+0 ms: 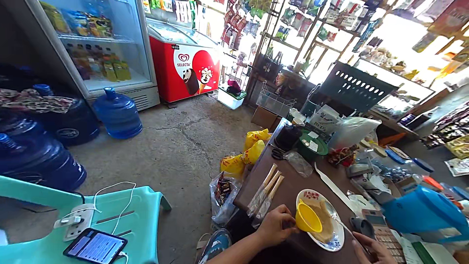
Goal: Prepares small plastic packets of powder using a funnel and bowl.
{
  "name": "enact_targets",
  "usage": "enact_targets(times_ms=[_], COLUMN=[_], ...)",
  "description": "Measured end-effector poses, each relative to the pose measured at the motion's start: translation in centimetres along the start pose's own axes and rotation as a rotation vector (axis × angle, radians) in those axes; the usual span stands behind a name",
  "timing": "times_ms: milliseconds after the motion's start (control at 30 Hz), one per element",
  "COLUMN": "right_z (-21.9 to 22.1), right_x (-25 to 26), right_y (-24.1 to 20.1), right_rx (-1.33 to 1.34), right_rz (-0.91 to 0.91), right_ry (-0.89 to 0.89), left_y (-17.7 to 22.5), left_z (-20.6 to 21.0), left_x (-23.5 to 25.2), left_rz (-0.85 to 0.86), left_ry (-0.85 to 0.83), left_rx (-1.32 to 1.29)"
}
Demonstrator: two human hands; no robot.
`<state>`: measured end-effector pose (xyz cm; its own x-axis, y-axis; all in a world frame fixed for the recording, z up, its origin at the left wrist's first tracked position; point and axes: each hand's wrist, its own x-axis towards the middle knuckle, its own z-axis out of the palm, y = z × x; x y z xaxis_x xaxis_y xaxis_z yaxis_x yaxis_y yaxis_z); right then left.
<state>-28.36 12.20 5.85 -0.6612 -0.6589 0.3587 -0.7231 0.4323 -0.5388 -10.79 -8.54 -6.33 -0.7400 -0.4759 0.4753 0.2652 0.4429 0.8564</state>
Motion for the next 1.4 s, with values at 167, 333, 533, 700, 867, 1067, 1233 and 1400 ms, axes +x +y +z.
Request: enact_targets(times_ms=[167, 333, 533, 700, 867, 1067, 1233, 1400], right_z=[-0.5, 0.1, 0.7, 0.6, 0.7, 1.8, 2.6, 2.8], right_x=[-0.3, -1.1, -1.7, -1.5, -1.2, -1.5, -1.5, -1.4], right_y=[-2.2, -3.5, -3.5, -2.5, -1.0, 1.0, 1.4, 1.2], right_rx=[-0.002, -0.063, -0.126, -0.077, -0.107, -0.184, -0.178, -0.164], right_rz=[-0.103, -0.251, -0.315, -0.273, -0.158, -0.052, -0.038, -0.058], right_ry=[0.019, -0.038, -0.029, 0.068, 0.104, -0.046, -0.114, -0.134], left_y=[0.1, 0.1, 0.3, 0.4, 0.4, 0.2, 0.3, 0.3], left_z=[0.0, 0.0, -0.1, -0.2, -0.1, -0.1, -0.2, -0.1], left_x=[0.1, 0.1, 0.1, 0.1, 0.1, 0.1, 0.1, 0.1], left_rz=[-0.007, -0.007, -0.001, -0.023, -0.033, -0.009, -0.001, -0.009], left_ry=[0.010, 0.016, 0.015, 0.002, -0.001, 0.003, 0.000, 0.004], left_rx=[-0.001, 0.006, 0.013, 0.008, 0.007, -0.002, -0.012, -0.010])
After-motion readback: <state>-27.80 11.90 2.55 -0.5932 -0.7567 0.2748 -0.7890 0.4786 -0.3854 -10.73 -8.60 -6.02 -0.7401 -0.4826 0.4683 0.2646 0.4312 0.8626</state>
